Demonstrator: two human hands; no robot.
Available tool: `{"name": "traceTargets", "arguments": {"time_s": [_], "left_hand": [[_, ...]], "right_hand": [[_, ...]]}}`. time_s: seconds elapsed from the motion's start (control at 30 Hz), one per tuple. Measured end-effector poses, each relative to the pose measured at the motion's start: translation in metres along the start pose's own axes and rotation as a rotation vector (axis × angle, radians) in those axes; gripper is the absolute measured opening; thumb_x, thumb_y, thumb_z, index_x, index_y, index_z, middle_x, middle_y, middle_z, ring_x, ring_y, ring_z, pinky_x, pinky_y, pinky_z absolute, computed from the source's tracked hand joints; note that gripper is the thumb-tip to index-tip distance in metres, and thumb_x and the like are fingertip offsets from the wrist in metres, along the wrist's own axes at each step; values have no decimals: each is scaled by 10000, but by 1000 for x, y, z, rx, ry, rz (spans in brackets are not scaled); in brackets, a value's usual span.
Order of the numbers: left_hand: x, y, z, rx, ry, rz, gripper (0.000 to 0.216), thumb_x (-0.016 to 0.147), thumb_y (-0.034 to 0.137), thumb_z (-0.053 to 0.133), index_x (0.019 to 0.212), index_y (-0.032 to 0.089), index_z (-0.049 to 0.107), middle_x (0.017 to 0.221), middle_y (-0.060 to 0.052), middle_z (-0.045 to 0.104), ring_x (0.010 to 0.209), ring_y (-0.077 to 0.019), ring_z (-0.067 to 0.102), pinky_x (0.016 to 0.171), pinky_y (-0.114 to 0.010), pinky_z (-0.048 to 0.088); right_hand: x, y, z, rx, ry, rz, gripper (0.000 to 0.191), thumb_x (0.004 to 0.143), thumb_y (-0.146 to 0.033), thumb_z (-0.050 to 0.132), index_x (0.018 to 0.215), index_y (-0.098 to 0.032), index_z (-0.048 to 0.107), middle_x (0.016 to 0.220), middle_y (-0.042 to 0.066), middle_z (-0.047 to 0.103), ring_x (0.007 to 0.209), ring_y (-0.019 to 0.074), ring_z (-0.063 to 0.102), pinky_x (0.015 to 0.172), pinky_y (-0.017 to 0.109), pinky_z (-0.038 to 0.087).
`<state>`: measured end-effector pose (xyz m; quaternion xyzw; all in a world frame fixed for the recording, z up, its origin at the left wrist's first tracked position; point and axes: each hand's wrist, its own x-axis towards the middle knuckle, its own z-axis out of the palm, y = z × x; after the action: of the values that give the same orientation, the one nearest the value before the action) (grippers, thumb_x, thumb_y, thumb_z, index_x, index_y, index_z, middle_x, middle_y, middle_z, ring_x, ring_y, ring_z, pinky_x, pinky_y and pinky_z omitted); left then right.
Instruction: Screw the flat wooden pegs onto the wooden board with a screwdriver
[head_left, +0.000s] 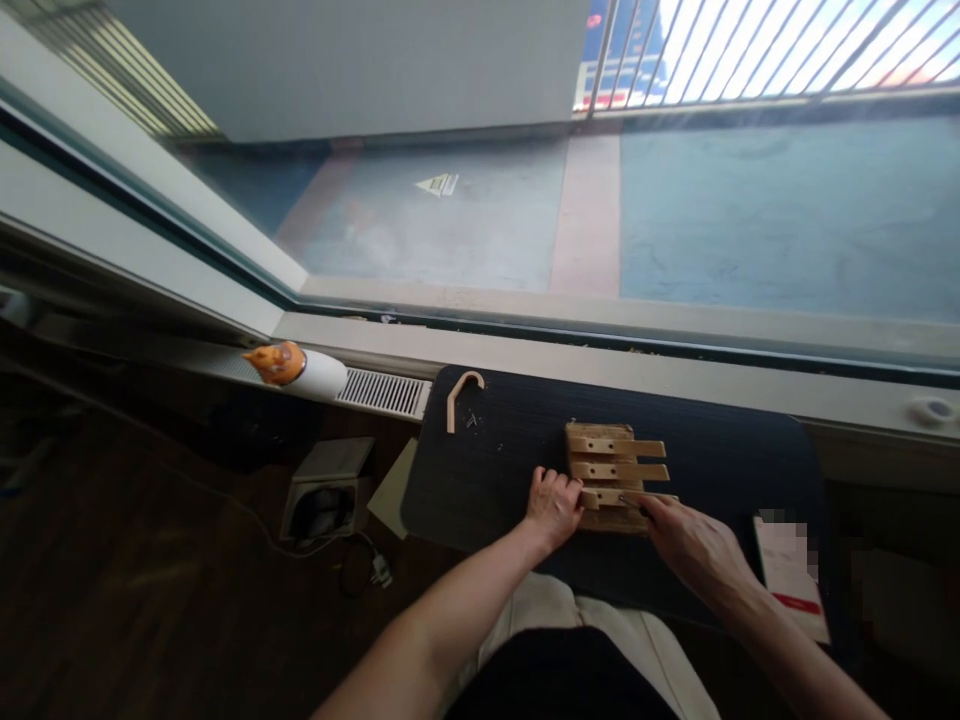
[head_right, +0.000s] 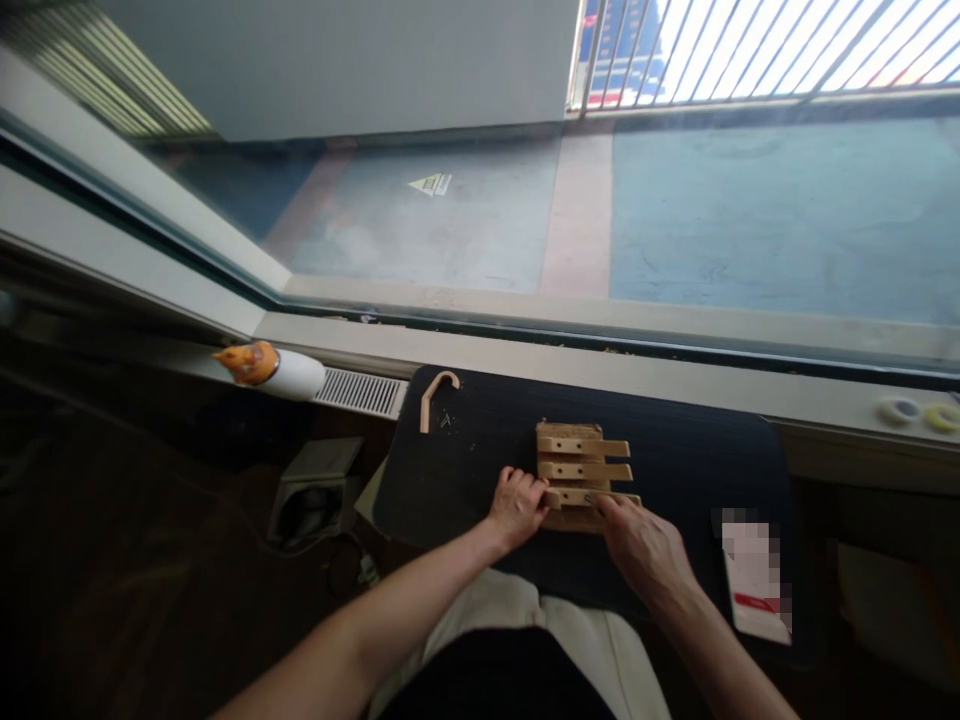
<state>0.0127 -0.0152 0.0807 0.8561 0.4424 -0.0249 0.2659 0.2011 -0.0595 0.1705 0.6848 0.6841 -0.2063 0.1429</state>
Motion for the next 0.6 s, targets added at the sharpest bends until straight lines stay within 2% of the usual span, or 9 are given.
{"name": "traceTargets", "arguments": {"time_s": [0.3,0.6], "left_hand": [[1,-4,4,-8,-7,34,318,837,327,610,1121,189,573,994,-73,657,982,-248,540,974,-440,315],[-6,-8,7,-26,24,28,295,825,308,612,1090,180,594,955,-78,672,969,-252,544,988,-444,304]], "right_hand": [[2,-4,-1,12,-2,51,273,852,-135,445,992,-247,651,1037,31,712,805,154,685,595,235,426],[7,-6,-3,-39,-52,26,240,858,-154,460,955,-232,666,859,20,698,760,167,684,571,240,417]]}}
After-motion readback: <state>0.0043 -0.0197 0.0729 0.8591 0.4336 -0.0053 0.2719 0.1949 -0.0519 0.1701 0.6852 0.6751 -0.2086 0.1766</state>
